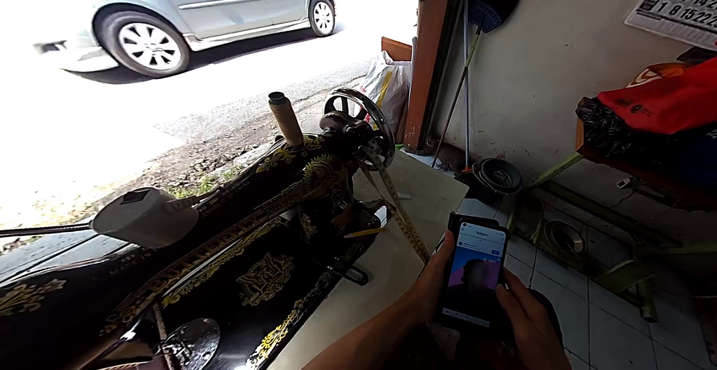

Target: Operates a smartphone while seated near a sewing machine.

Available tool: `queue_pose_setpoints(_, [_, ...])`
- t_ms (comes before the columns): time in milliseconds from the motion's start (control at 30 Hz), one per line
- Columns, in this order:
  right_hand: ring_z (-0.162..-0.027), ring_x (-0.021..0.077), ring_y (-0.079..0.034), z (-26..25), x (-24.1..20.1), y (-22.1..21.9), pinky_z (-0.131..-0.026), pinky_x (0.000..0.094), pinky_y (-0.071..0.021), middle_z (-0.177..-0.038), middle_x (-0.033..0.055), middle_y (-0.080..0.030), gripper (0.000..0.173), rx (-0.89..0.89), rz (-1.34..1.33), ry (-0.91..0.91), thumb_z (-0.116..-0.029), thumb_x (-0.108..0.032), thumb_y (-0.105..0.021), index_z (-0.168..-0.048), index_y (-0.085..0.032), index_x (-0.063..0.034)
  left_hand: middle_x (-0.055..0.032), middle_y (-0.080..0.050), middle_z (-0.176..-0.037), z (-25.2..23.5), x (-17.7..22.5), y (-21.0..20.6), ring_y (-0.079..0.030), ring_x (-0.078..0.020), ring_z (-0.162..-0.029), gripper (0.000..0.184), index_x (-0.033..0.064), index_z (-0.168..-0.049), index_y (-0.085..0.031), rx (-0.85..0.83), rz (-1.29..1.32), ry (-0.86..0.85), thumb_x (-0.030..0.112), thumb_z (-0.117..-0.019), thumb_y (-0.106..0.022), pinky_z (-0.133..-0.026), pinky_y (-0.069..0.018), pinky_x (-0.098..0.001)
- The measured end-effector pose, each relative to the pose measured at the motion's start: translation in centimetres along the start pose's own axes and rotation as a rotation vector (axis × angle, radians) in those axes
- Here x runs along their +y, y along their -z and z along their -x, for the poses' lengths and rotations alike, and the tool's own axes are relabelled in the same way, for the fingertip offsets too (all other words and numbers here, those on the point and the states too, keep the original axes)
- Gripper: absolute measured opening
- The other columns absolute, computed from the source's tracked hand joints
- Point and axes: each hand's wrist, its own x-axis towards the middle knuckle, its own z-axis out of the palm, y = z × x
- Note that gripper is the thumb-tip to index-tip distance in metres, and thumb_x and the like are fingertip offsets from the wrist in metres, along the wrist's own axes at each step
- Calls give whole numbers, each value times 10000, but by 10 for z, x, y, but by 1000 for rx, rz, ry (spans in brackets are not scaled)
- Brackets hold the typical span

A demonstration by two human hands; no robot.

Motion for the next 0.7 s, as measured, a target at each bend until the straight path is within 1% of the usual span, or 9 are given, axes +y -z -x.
queue_pose_setpoints(100, [-1225, 30, -603, 0, 0, 0, -1038, 183, -484, -1352, 107, -640, 442, 3, 2, -8, -1066, -184, -404, -1418, -539, 47, -77, -734, -979, 1, 1, -1, -728, -145, -882, 625, 102, -1277, -597, 12, -2, 20, 508, -1103, -156, -804, -615, -310])
queue_pose_setpoints(200, [-1225, 25, -602, -1, -1, 0, -1038, 181, -483, -1359, 107, -638, 446, 3, 4, -18, -1065, -186, -405, -1421, -537, 48, -76, -735, -993, 1, 2, -1, -729, -144, -893, 628, 106, -1283, -595, 20, -3, 29, 514, -1101, -154, -808, -614, -311])
queue_pose_setpoints(233, [-1222, 28, -606, -1, -1, 0, -1033, 185, -489, -1366, 109, -634, 454, 9, -3, -22, -1065, -186, -406, -1437, -516, 49, -79, -734, -1005, 1, 2, -1, -729, -147, -904, 627, 104, -1290, -592, 23, -2, 29, 512, -1102, -156, -815, -613, -315])
queue_pose_setpoints(300, [-1214, 51, -618, -3, -1, -1, -1005, 207, -517, -1389, 111, -618, 484, 41, -33, -12, -1058, -164, -407, -1491, -440, 50, -82, -732, -1020, 0, 1, 0, -726, -151, -924, 632, 103, -1302, -591, 13, 0, 25, 518, -1100, -159, -832, -610, -321])
queue_pose_setpoints(367, [-1208, 81, -631, -5, 1, -1, -985, 226, -537, -1391, 110, -623, 493, 93, -63, 41, -1047, -121, -401, -1510, -415, 49, -82, -734, -982, -1, 0, 1, -728, -151, -889, 636, 103, -1280, -595, 4, 6, 19, 523, -1097, -153, -807, -615, -316])
queue_pose_setpoints(433, [-1224, 92, -621, -8, 2, 1, -1001, 226, -528, -1384, 117, -621, 489, 114, -61, 99, -1056, -112, -390, -1511, -404, 67, -83, -734, -1018, 0, 0, 1, -728, -151, -925, 636, 106, -1300, -588, -2, 4, 27, 522, -1098, -152, -831, -612, -321])
queue_pose_setpoints(467, [-1210, 91, -624, -9, 3, 2, -992, 220, -529, -1364, 115, -630, 485, 121, -58, 119, -1056, -108, -388, -1504, -408, 75, -82, -734, -1040, 0, 0, 1, -726, -151, -947, 634, 107, -1308, -588, -2, 1, 32, 520, -1099, -155, -846, -610, -324])
queue_pose_setpoints(567, [-1150, 89, -662, -10, 4, 3, -952, 218, -555, -1306, 100, -672, 457, 116, -76, 143, -1051, -79, -401, -1477, -438, 83, -83, -736, -1021, 0, 0, 0, -729, -151, -933, 635, 103, -1296, -594, -5, 0, 37, 522, -1098, -160, -834, -612, -322])
queue_pose_setpoints(700, [-1110, 106, -692, -10, 5, 5, -936, 231, -577, -1287, 98, -689, 421, 99, -96, 164, -1043, -56, -432, -1438, -465, 85, -84, -737, -1052, 1, 1, 0, -727, -155, -968, 637, 105, -1307, -594, 8, -5, 44, 527, -1098, -165, -859, -609, -328])
